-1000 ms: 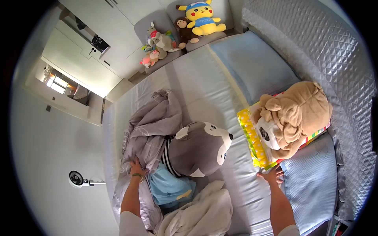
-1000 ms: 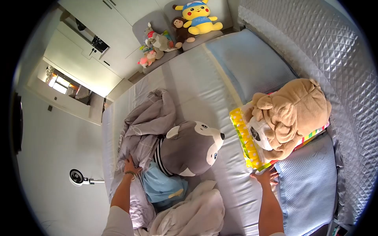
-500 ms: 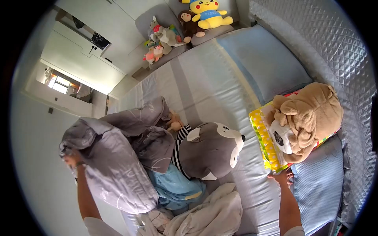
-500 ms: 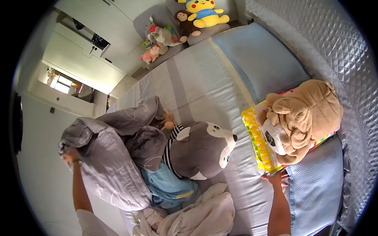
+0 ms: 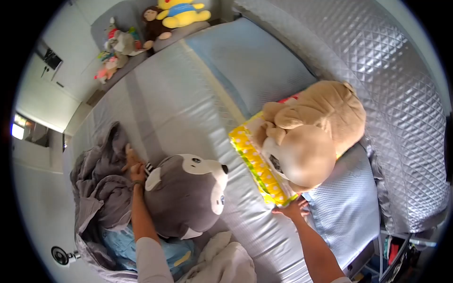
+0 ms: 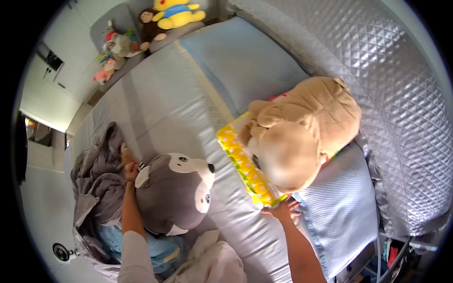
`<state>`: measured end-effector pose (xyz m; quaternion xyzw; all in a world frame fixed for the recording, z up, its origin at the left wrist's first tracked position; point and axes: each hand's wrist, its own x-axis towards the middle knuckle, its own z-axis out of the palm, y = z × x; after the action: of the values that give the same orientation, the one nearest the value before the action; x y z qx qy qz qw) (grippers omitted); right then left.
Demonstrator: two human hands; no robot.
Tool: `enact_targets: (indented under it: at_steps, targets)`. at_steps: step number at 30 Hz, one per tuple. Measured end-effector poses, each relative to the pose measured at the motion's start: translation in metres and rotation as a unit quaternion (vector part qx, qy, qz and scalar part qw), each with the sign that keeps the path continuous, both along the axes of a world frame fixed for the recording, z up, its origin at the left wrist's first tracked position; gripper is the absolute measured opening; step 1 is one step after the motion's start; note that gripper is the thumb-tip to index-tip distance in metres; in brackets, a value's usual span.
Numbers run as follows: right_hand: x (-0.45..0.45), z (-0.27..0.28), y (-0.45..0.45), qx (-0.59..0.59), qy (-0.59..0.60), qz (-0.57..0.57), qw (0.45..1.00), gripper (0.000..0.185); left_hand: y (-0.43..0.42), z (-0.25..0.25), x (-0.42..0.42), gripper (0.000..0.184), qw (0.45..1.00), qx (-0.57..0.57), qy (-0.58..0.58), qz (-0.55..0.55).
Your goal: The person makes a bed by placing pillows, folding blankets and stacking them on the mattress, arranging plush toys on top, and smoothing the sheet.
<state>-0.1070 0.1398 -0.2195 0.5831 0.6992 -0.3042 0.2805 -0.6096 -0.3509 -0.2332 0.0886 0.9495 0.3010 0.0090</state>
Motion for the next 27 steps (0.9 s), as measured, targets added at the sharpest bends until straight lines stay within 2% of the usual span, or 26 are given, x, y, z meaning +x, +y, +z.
enact_targets:
  at_steps: [1, 2, 4, 6, 8, 10, 12, 13, 14, 15, 17, 18, 19, 20, 21, 22, 23, 24, 25, 26, 27]
  targets:
    - [0.000, -0.002, -0.001, 0.002, 0.003, -0.011, 1.000, 0.167, -0.003, 0.000, -0.002, 0.022, 0.997, 0.042, -0.046, 0.049]
    - [0.004, -0.011, -0.002, 0.013, 0.025, -0.003, 1.000, 0.167, 0.003, 0.011, 0.006, 0.019, 0.995, 0.081, -0.036, 0.053]
    - [-0.001, 0.002, -0.004, 0.009, 0.031, -0.013, 0.999, 0.166, 0.051, 0.075, 0.044, 0.018, 0.995, 0.009, 0.065, 0.079]
    - [-0.006, 0.008, -0.003, 0.010, 0.021, -0.011, 1.000, 0.165, 0.080, 0.121, 0.072, 0.018, 0.964, -0.048, 0.255, -0.057]
    - [-0.007, 0.007, -0.003, 0.016, 0.016, -0.001, 1.000, 0.164, 0.110, 0.167, 0.113, 0.017, 0.955, 0.016, 0.276, -0.105]
    - [-0.003, -0.012, -0.007, 0.053, 0.028, 0.006, 0.998, 0.160, 0.143, 0.215, 0.184, 0.017, 0.971, 0.038, 0.220, -0.083]
    - [-0.004, -0.009, -0.004, 0.043, 0.030, 0.004, 0.999, 0.161, 0.153, 0.233, 0.256, 0.018, 0.975, 0.020, 0.197, -0.101]
    - [-0.004, -0.003, -0.004, 0.025, 0.036, 0.001, 0.999, 0.162, 0.148, 0.238, 0.291, 0.022, 0.975, 0.015, 0.150, -0.161]
    - [-0.003, -0.002, -0.004, 0.035, 0.044, 0.005, 0.998, 0.162, 0.137, 0.221, 0.325, 0.023, 0.973, 0.013, 0.136, -0.186]
    - [-0.004, 0.001, -0.005, 0.045, 0.054, 0.010, 0.997, 0.162, 0.159, 0.234, 0.364, 0.019, 0.965, 0.038, 0.153, -0.210]
    - [-0.005, 0.024, -0.005, 0.032, 0.052, 0.026, 0.998, 0.158, 0.191, 0.226, 0.427, 0.013, 0.963, 0.153, 0.044, -0.218]
    - [-0.003, 0.028, -0.007, 0.040, 0.062, 0.035, 0.997, 0.155, 0.205, 0.229, 0.453, 0.013, 0.953, 0.100, 0.071, -0.275]
    - [0.000, 0.029, -0.009, 0.051, 0.073, 0.043, 0.995, 0.151, 0.220, 0.227, 0.477, 0.014, 0.960, 0.136, 0.014, -0.245]
    - [0.011, 0.015, -0.023, 0.090, 0.172, 0.031, 0.980, 0.135, 0.233, 0.224, 0.495, 0.014, 0.961, 0.170, -0.042, -0.215]
    - [0.027, 0.031, -0.032, 0.068, 0.271, 0.042, 0.959, 0.110, 0.246, 0.219, 0.504, 0.014, 0.959, 0.176, -0.033, -0.218]
    - [0.044, 0.063, -0.039, -0.095, 0.390, -0.030, 0.915, 0.097, 0.258, 0.212, 0.511, 0.016, 0.949, 0.230, -0.094, -0.193]
    - [0.060, 0.097, -0.045, -0.289, 0.478, -0.158, 0.814, 0.085, 0.268, 0.205, 0.517, 0.019, 0.932, 0.279, -0.158, -0.168]
    - [0.077, 0.132, -0.051, -0.441, 0.486, -0.260, 0.709, 0.075, 0.281, 0.208, 0.519, 0.022, 0.893, 0.326, -0.252, -0.180]
    - [0.086, 0.177, -0.057, -0.475, 0.490, -0.366, 0.632, 0.074, 0.293, 0.211, 0.520, 0.026, 0.845, 0.366, -0.347, -0.179]
    - [0.102, 0.186, -0.060, -0.485, 0.545, -0.353, 0.585, 0.077, 0.305, 0.213, 0.522, 0.030, 0.794, 0.390, -0.435, -0.166]
    - [0.118, 0.188, -0.060, -0.493, 0.598, -0.335, 0.536, 0.082, 0.318, 0.207, 0.528, 0.038, 0.791, 0.398, -0.382, -0.262]
